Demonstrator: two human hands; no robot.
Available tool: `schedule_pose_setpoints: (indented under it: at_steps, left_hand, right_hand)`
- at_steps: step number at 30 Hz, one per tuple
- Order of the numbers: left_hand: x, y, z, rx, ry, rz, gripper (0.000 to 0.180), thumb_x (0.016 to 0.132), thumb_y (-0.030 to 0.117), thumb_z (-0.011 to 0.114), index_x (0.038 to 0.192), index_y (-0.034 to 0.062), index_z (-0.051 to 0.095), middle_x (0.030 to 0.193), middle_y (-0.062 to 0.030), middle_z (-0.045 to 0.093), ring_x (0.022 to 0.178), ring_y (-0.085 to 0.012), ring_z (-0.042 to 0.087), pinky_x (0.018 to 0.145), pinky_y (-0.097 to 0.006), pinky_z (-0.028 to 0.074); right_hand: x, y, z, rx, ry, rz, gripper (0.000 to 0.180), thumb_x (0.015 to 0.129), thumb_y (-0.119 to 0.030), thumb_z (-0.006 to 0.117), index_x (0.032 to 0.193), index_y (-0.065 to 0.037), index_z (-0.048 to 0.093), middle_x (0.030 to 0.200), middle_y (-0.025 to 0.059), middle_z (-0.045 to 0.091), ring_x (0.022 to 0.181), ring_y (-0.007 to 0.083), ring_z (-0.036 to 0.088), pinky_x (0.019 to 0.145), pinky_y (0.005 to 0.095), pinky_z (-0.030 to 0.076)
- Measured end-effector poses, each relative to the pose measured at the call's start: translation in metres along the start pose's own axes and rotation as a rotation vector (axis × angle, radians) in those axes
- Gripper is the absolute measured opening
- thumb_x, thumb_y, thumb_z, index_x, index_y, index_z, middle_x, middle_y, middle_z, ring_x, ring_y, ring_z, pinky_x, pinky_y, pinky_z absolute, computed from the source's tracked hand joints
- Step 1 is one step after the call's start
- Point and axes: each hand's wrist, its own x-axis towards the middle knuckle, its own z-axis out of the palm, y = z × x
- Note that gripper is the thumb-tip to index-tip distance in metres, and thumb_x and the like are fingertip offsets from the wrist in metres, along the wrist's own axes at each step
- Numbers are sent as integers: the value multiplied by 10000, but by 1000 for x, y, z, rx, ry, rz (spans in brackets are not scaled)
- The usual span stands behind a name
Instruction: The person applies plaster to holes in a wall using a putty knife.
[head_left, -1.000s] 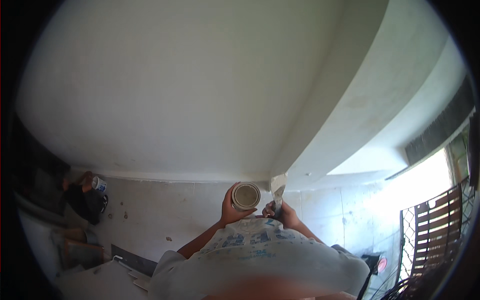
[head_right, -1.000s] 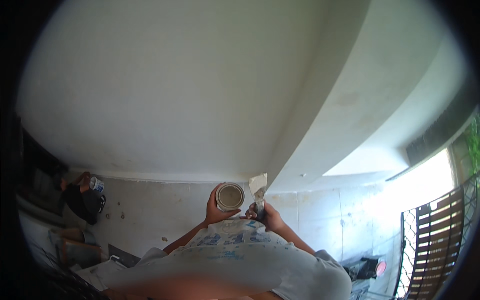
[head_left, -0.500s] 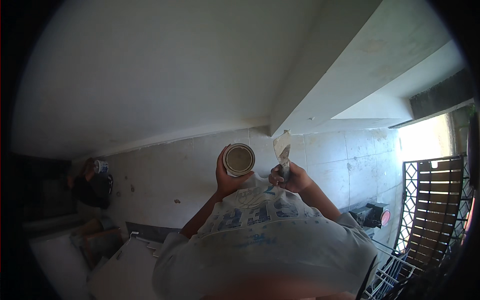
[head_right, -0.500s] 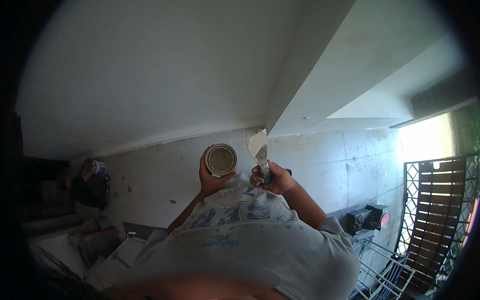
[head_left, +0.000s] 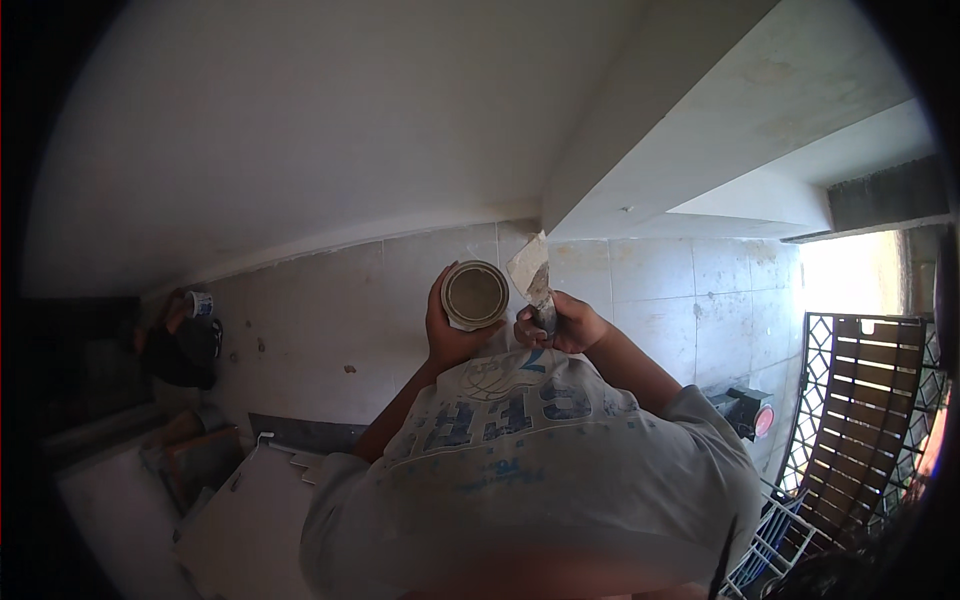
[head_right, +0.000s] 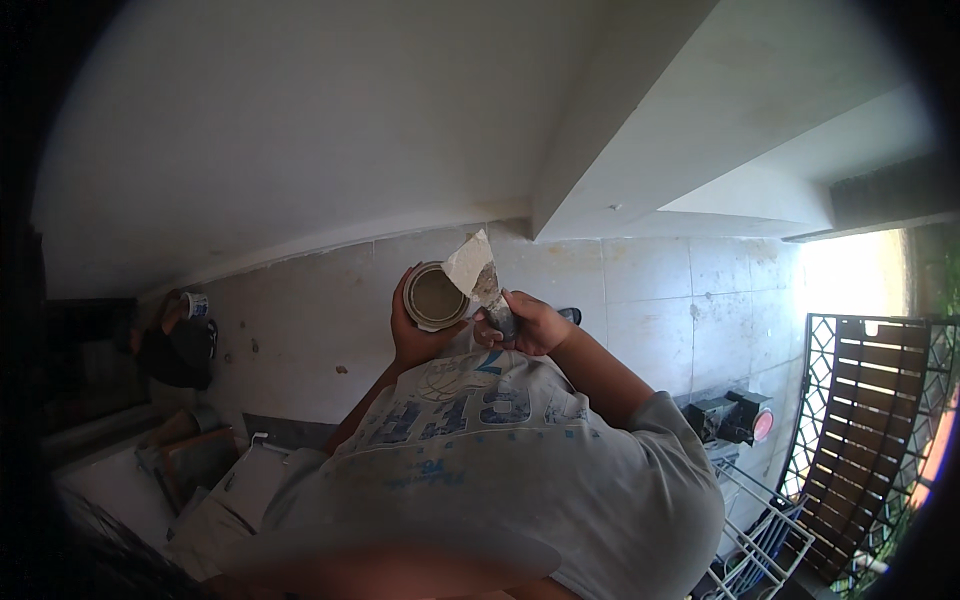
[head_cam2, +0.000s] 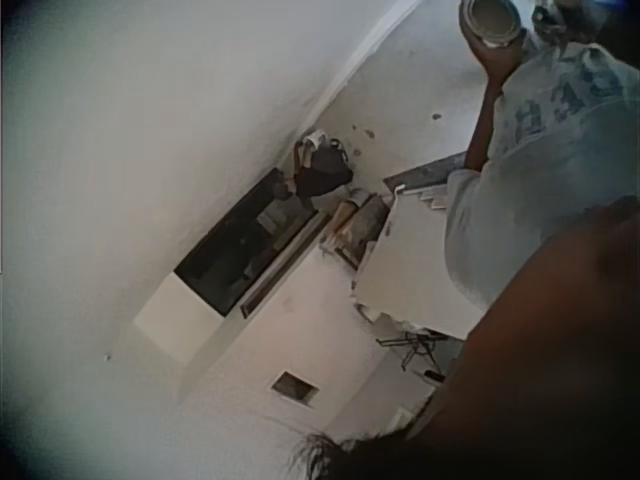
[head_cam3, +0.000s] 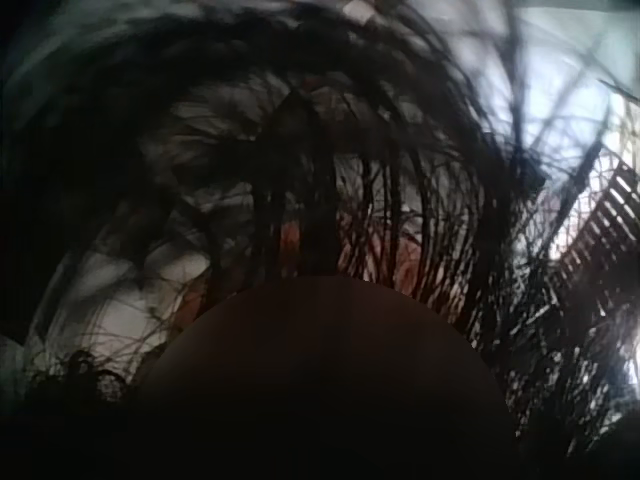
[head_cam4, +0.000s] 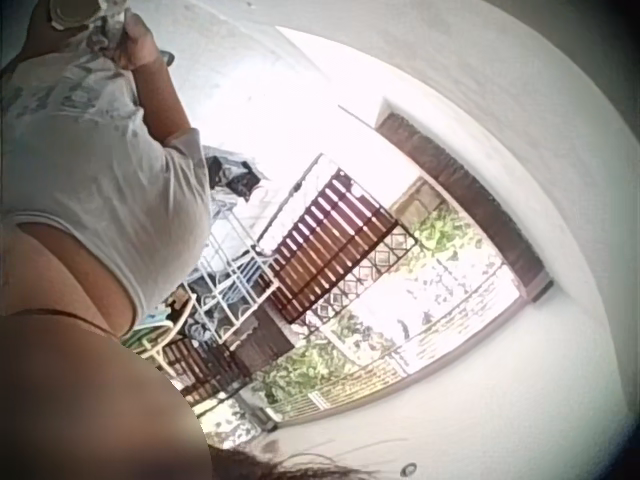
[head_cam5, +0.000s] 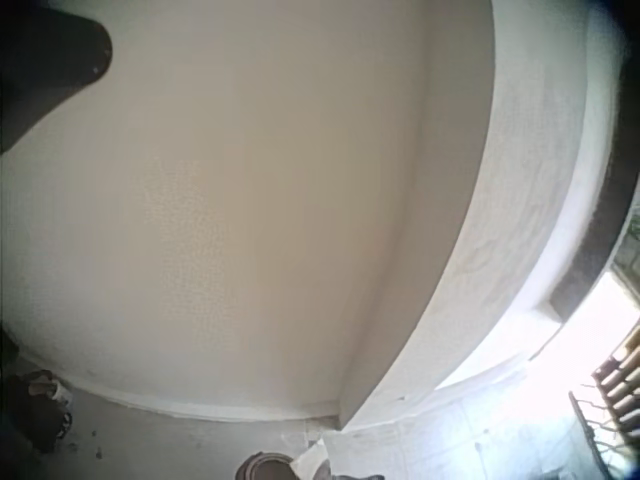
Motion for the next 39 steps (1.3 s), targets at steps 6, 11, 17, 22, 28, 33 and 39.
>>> schedule_pose_setpoints:
  at_steps: [6, 11, 17, 22, 28, 33, 39]
  left_hand:
    - [0, -15, -15, -14, -72, -52, 1151, 616, 78, 964, 1536, -2, 278, 1503, -176, 465, 1372, -285, 504, 1153, -433, 426]
    - [11, -15, -14, 4, -172, -21, 1169, 636, 86, 956, 1554, 1, 238, 1486, -189, 475, 1374, -301, 498, 1140, -444, 436]
    - [20, -19, -1, 15, -272, 38, 1194, 634, 116, 965, 1556, -12, 218, 1469, -194, 482, 1364, -307, 505, 1136, -449, 437]
    - [36, -23, 14, 39, -387, 85, 1167, 640, 142, 970, 1539, -36, 247, 1509, -209, 452, 1379, -308, 494, 1151, -434, 422]
    - [41, -30, 42, 31, -476, 51, 1179, 623, 139, 981, 1536, -32, 255, 1517, -214, 446, 1380, -313, 494, 1154, -437, 421]
    - [44, -19, 66, 50, -540, 33, 1169, 627, 127, 978, 1536, -26, 259, 1511, -210, 454, 1376, -315, 500, 1154, -441, 424]
    - [54, -13, 103, 28, -611, -57, 1150, 635, 115, 973, 1534, -15, 269, 1500, -203, 471, 1382, -310, 495, 1158, -440, 422]
  right_hand:
    - [-13, 4, 2, -32, 225, -64, 562, 1075, -532, 403, 1252, -41, 609, 869, 52, 555, 884, 220, 546, 778, 346, 467]
    - [-30, 4, -4, -169, 284, -282, 545, 1090, -479, 402, 1230, 8, 605, 922, 93, 624, 940, 242, 626, 887, 425, 515]
    - [-67, -1, -15, -228, 398, -531, 506, 1094, -429, 427, 1260, 17, 596, 1009, 120, 670, 954, 226, 652, 926, 427, 518]
    - [-85, -5, 0, -165, 498, -666, 445, 1102, -389, 434, 1287, -12, 578, 971, 50, 608, 791, 153, 548, 755, 313, 460]
    - [-110, 20, -11, -86, 604, -716, 433, 1092, -418, 448, 1318, -59, 533, 1026, 60, 582, 791, 158, 511, 704, 320, 425]
    - [-119, 20, -13, 9, 615, -741, 421, 1077, -421, 489, 1346, -98, 507, 1033, 50, 567, 822, 166, 524, 734, 346, 426]
    - [-134, 0, -24, 29, 553, -809, 431, 1086, -432, 462, 1392, -130, 494, 1059, 43, 551, 851, 166, 518, 758, 345, 433]
